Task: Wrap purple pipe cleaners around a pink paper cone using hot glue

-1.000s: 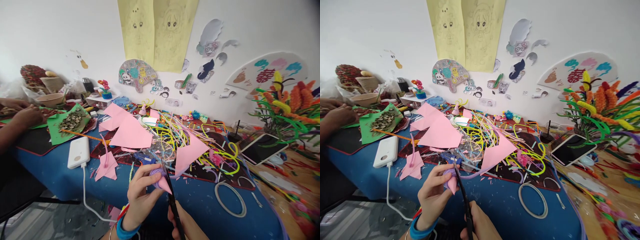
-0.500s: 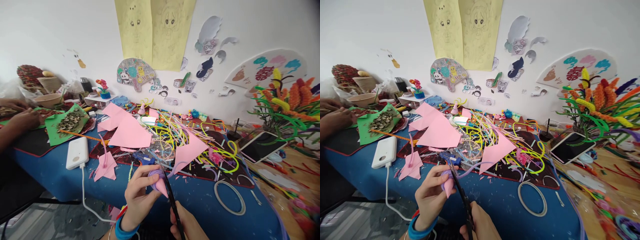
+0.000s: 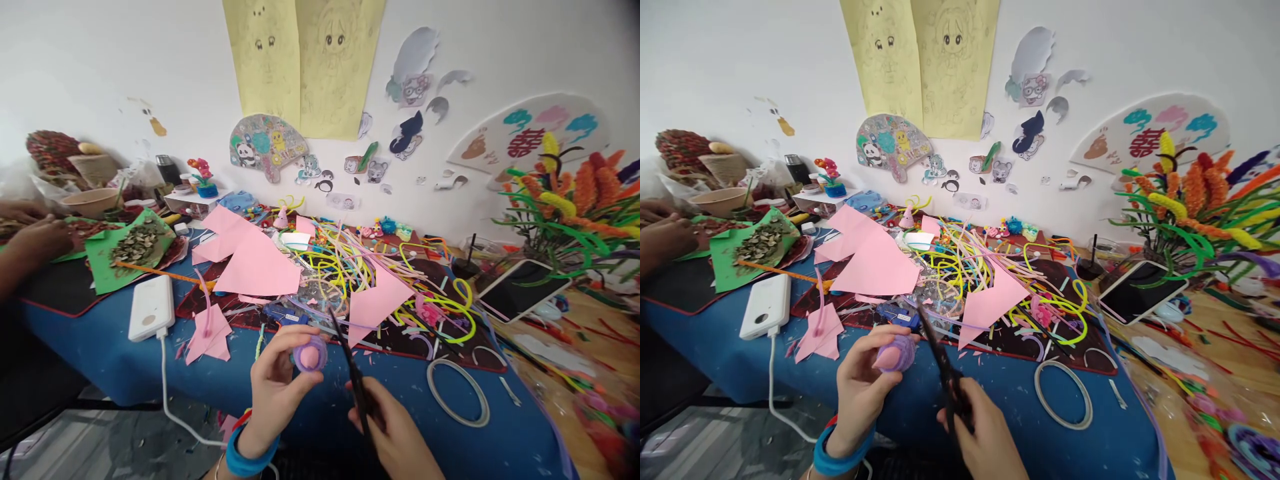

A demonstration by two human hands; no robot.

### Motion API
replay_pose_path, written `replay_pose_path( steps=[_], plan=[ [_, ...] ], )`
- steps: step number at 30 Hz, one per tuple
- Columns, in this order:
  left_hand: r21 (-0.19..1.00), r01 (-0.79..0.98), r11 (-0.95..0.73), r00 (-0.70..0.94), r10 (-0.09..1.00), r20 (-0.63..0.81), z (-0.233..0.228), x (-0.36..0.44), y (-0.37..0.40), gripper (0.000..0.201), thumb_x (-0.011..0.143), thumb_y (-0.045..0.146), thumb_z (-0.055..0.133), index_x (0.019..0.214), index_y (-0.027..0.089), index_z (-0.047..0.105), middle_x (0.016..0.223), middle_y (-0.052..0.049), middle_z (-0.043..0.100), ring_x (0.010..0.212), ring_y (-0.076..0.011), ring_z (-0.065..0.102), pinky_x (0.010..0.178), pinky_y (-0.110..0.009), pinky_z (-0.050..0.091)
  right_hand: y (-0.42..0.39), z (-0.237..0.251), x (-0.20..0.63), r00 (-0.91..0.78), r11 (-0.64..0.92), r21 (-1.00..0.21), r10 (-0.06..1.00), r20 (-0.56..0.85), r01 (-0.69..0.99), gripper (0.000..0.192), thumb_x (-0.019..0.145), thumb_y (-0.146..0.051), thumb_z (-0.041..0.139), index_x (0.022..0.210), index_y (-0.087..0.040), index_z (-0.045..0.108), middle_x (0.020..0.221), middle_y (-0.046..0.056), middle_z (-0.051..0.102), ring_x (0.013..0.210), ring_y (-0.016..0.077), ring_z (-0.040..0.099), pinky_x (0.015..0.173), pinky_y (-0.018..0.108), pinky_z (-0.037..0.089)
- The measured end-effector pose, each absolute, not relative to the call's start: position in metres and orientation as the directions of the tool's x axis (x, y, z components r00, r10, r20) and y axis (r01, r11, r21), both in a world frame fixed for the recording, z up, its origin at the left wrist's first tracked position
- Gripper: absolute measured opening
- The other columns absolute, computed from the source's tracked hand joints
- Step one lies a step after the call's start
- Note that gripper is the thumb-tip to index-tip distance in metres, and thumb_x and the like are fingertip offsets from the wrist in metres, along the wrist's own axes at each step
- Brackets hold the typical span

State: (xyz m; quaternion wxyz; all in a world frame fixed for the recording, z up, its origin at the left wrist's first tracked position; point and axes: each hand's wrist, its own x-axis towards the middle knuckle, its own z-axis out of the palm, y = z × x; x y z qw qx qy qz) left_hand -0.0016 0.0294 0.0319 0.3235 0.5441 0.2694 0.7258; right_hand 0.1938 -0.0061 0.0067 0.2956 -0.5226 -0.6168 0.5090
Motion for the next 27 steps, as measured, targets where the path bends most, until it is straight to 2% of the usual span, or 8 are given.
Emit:
replay_pose_path(
  steps=[3,5,10,13,16,19,22,27],
  plan=[
    [0.766,-0.255,-0.590,-0.146,0.807,0.573,0.027,-0.003,0.028,0.034,0.086,0.034,0.080,0.119,0.028,0.074,0.110,-0.009,0.076,0.087,-0.0250,0.079,0.081,-0.038,0.066,0.013,0.002,0.213,-0.006,-0.038,-0.869,0.999,-0.047,0.494,0.036,0.096,-0.049,0.050,0.113,-0.021,0.065,0.096,0.010,0.076,0.089,0.0280,0.073,0.080,0.036,0.056],
    [0.774,-0.289,-0.564,-0.105,0.822,0.559,0.025,-0.004,0.027,0.034,0.088,0.036,0.078,0.121,0.027,0.074,0.110,-0.010,0.074,0.088,-0.0250,0.079,0.081,-0.037,0.066,0.029,-0.001,0.226,0.123,-0.020,-0.743,0.989,0.084,0.669,0.038,0.096,-0.048,0.050,0.113,-0.019,0.067,0.100,0.013,0.074,0.090,0.0306,0.071,0.078,0.039,0.055],
    [0.772,-0.385,-0.506,-0.051,0.847,0.529,0.023,-0.002,0.027,0.027,0.084,0.029,0.082,0.110,0.027,0.075,0.110,-0.007,0.071,0.091,-0.0241,0.078,0.083,-0.036,0.065,0.053,0.002,0.236,0.171,0.073,-0.536,0.904,0.391,0.841,0.047,0.098,-0.044,0.046,0.124,-0.011,0.066,0.125,0.023,0.066,0.115,0.0393,0.065,0.094,0.054,0.053],
    [0.780,-0.424,-0.460,-0.020,0.866,0.499,0.021,0.002,0.026,0.029,0.081,0.027,0.085,0.108,0.027,0.074,0.111,-0.007,0.071,0.096,-0.0245,0.077,0.086,-0.035,0.064,0.037,0.015,0.216,0.053,0.296,-0.566,0.853,0.518,0.770,0.039,0.100,-0.041,0.052,0.127,-0.016,0.065,0.131,0.020,0.065,0.125,0.0364,0.061,0.105,0.055,0.050],
    [0.775,-0.449,-0.445,-0.009,0.870,0.494,0.015,0.006,0.024,0.032,0.078,0.029,0.087,0.107,0.027,0.073,0.110,-0.006,0.073,0.099,-0.0232,0.075,0.084,-0.031,0.063,0.014,0.027,0.185,-0.214,0.551,-0.700,0.830,0.515,0.456,0.038,0.098,-0.035,0.063,0.135,-0.025,0.058,0.128,0.011,0.070,0.107,0.0246,0.073,0.088,0.035,0.062],
    [0.753,-0.470,-0.460,-0.045,0.865,0.500,0.007,0.013,0.022,0.033,0.077,0.036,0.088,0.105,0.028,0.072,0.107,-0.004,0.074,0.103,-0.0213,0.072,0.087,-0.028,0.060,0.003,0.030,0.161,-0.135,0.631,-0.708,0.769,0.625,0.316,0.036,0.100,-0.032,0.063,0.135,-0.027,0.057,0.122,0.009,0.073,0.106,0.0228,0.074,0.088,0.032,0.063],
    [0.735,-0.502,-0.456,-0.082,0.871,0.484,0.002,0.021,0.020,0.036,0.075,0.048,0.087,0.101,0.028,0.073,0.101,-0.003,0.076,0.116,-0.0241,0.068,0.102,-0.033,0.053,0.001,0.025,0.148,-0.058,0.703,-0.641,0.687,0.725,0.309,0.026,0.101,-0.028,0.061,0.127,-0.026,0.063,0.118,0.009,0.074,0.109,0.0234,0.073,0.093,0.036,0.063],
    [0.717,-0.613,-0.332,-0.050,0.922,0.383,0.003,0.028,0.016,0.035,0.077,0.059,0.081,0.096,0.030,0.074,0.111,-0.002,0.073,0.118,-0.0248,0.065,0.103,-0.035,0.051,-0.002,0.008,0.137,0.053,0.736,-0.602,0.619,0.784,0.309,0.042,0.100,-0.027,0.064,0.139,-0.019,0.055,0.117,0.012,0.072,0.109,0.0231,0.074,0.092,0.034,0.065]
  ],
)
